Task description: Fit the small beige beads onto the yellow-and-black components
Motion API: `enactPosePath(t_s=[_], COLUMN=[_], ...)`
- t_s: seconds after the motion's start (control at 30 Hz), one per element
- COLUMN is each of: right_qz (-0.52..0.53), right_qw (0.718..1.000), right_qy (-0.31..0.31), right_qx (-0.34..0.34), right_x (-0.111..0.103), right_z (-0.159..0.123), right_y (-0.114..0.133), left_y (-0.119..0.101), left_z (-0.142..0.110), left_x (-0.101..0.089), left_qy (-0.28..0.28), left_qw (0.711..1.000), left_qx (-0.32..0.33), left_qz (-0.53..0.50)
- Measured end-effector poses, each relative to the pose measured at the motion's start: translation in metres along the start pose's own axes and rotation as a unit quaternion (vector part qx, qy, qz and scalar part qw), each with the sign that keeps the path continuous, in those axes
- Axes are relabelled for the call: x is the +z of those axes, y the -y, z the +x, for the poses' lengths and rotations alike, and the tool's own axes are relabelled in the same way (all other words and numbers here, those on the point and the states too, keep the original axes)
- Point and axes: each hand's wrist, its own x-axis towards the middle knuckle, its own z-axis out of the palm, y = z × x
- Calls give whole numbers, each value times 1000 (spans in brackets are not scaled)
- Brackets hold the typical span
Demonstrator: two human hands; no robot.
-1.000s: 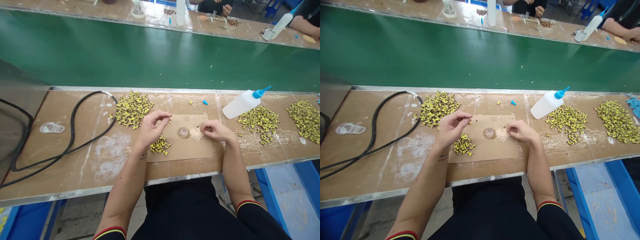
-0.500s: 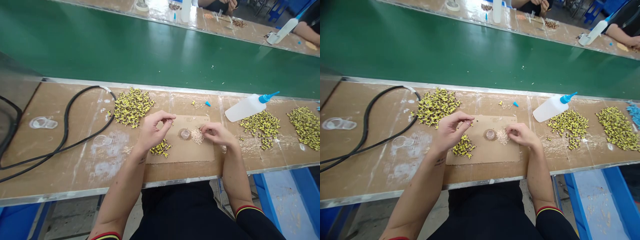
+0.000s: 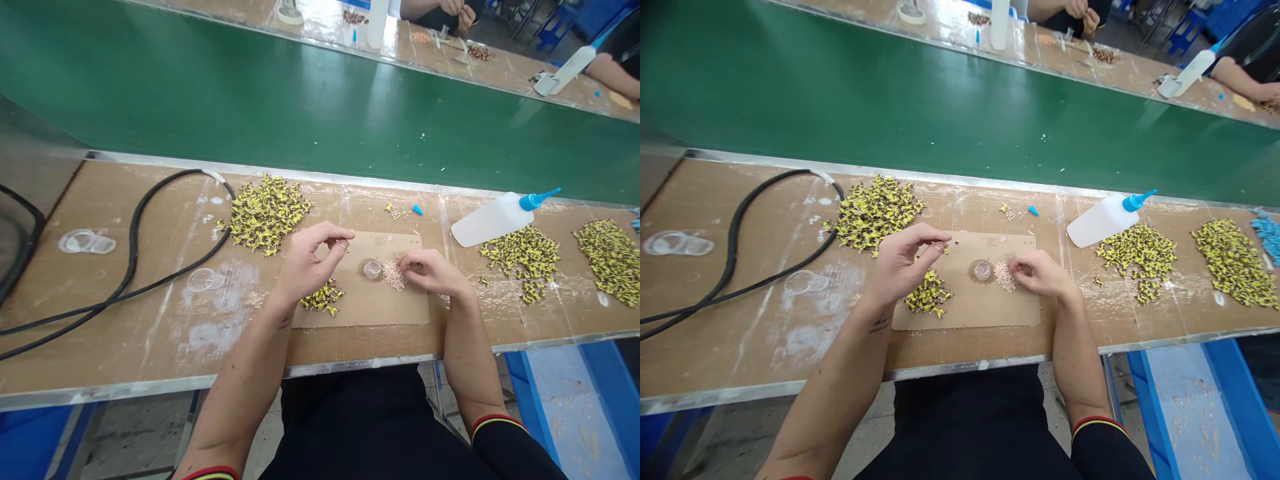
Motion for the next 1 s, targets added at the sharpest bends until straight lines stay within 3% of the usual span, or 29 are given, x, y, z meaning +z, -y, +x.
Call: enactPosePath(t_s=[0.13, 0.23, 0.4, 0.6, 0.73, 0.87, 1.0], right_qz=[60, 170, 265, 233, 57, -46, -28], right_qw=[991, 958, 918, 930, 984, 998, 998], right_qy=[-117, -227, -279, -241, -144, -24, -31], right_qx=[-6, -46, -96, -150, -88, -39, -49], right_x=[-2, 5, 27, 28, 9, -2, -5], right_z=[-5, -6, 1, 0, -4, -4, -5], right_y=[-1, 5, 25, 33, 21, 6, 3], left_y=[2, -2, -21, -28, -22, -18, -18], left_z=[-3, -7, -16, -19, -15, -11, -9], left_x=[1, 6, 22, 32, 26, 19, 17], left_qy=[-1, 6, 73, 77, 37, 6, -8], left_qw=[1000, 996, 987, 990, 993, 993, 992], left_qx=[10, 51, 108, 103, 102, 115, 126], left_qz=[-22, -70, -91, -58, -39, -16, -8])
